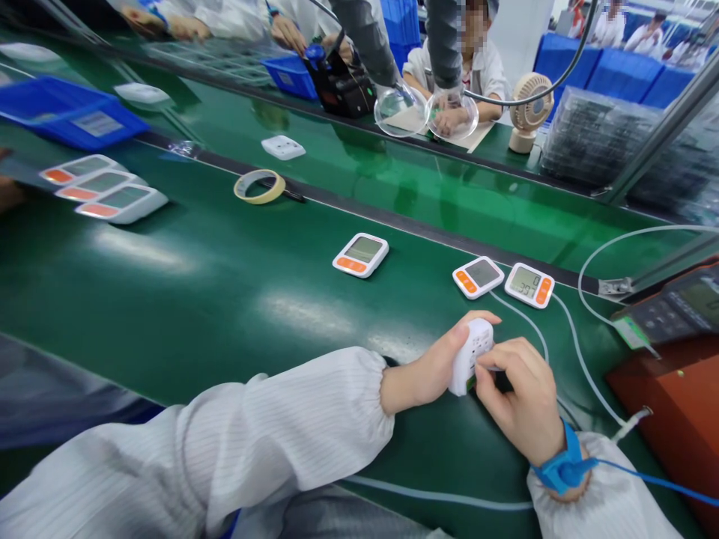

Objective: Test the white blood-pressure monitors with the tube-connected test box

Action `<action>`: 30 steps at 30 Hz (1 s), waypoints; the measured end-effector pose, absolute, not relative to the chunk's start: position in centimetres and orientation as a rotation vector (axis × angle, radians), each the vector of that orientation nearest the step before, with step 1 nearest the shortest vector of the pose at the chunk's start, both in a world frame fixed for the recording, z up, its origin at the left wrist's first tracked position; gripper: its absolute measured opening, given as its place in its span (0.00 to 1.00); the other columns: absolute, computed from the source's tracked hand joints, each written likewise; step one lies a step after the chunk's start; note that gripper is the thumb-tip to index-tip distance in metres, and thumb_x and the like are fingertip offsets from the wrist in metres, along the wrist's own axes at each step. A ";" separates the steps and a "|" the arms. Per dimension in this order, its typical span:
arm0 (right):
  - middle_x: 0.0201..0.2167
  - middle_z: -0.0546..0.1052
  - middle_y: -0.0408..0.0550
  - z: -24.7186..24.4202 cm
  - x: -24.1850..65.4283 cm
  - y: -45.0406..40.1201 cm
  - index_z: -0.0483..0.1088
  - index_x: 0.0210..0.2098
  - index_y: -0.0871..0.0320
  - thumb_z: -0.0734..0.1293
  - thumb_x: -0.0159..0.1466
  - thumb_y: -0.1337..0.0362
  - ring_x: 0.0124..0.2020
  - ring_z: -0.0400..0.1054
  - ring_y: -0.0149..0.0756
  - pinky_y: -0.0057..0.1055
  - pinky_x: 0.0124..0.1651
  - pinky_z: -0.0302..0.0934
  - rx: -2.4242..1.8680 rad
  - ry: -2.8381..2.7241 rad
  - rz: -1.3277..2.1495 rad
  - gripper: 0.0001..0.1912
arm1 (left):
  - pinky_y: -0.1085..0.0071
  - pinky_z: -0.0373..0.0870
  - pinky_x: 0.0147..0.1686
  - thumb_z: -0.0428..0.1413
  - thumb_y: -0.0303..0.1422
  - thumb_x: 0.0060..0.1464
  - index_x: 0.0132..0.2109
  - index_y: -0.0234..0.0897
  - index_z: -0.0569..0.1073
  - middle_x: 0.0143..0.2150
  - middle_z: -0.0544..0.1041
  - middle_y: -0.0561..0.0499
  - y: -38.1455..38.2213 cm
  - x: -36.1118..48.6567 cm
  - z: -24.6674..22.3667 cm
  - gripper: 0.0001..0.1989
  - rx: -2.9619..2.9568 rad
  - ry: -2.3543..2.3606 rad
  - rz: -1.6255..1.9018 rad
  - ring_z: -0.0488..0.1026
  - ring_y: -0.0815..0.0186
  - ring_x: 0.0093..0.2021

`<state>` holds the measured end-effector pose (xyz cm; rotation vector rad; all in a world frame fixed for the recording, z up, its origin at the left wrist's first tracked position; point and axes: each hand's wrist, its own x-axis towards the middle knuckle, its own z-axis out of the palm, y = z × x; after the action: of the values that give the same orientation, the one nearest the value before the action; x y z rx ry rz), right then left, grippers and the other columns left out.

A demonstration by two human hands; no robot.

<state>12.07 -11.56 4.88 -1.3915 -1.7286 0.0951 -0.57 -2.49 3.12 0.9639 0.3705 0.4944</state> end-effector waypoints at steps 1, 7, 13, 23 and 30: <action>0.32 0.73 0.44 4.9 12.0 -11.6 0.70 0.37 0.55 0.66 0.67 0.72 0.33 0.69 0.35 0.33 0.37 0.63 -1.390 -1.728 0.100 0.05 | 0.70 0.63 0.28 0.49 0.63 0.53 0.53 0.37 0.61 0.33 0.67 0.53 -2.5 -0.6 3.1 0.35 0.974 0.374 0.497 0.65 0.70 0.27; 0.31 0.74 0.44 4.8 11.9 -11.6 0.70 0.36 0.55 0.66 0.67 0.71 0.33 0.70 0.35 0.33 0.37 0.64 -1.403 -1.722 0.100 0.05 | 0.70 0.63 0.28 0.47 0.65 0.52 0.54 0.36 0.60 0.32 0.67 0.53 -2.5 -0.8 3.1 0.39 1.058 0.393 0.474 0.65 0.69 0.27; 0.31 0.74 0.44 5.1 12.0 -11.6 0.70 0.36 0.55 0.66 0.67 0.71 0.33 0.69 0.35 0.32 0.36 0.63 -1.415 -1.740 0.159 0.05 | 0.70 0.61 0.27 0.45 0.65 0.54 0.52 0.36 0.61 0.31 0.66 0.54 -2.5 -1.0 3.6 0.36 1.124 0.420 0.497 0.64 0.69 0.26; 0.31 0.73 0.42 4.8 12.6 -11.1 0.70 0.36 0.55 0.66 0.67 0.72 0.34 0.68 0.35 0.32 0.38 0.62 -1.361 -1.744 0.250 0.06 | 0.71 0.64 0.28 0.47 0.65 0.53 0.57 0.36 0.60 0.35 0.66 0.52 -2.7 -1.0 2.9 0.40 1.112 0.379 0.546 0.65 0.69 0.28; 0.36 0.74 0.47 3.6 14.3 -11.1 0.71 0.38 0.56 0.66 0.68 0.64 0.40 0.69 0.40 0.37 0.44 0.63 -1.536 -1.507 -0.044 0.02 | 0.68 0.70 0.39 0.67 0.48 0.46 0.60 0.40 0.61 0.42 0.71 0.50 -1.8 -0.6 2.8 0.39 0.871 0.319 0.535 0.71 0.67 0.37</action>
<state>14.28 -11.07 3.62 -1.5356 -1.5067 -0.0438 -0.60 -1.79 2.84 0.8707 0.3195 0.5355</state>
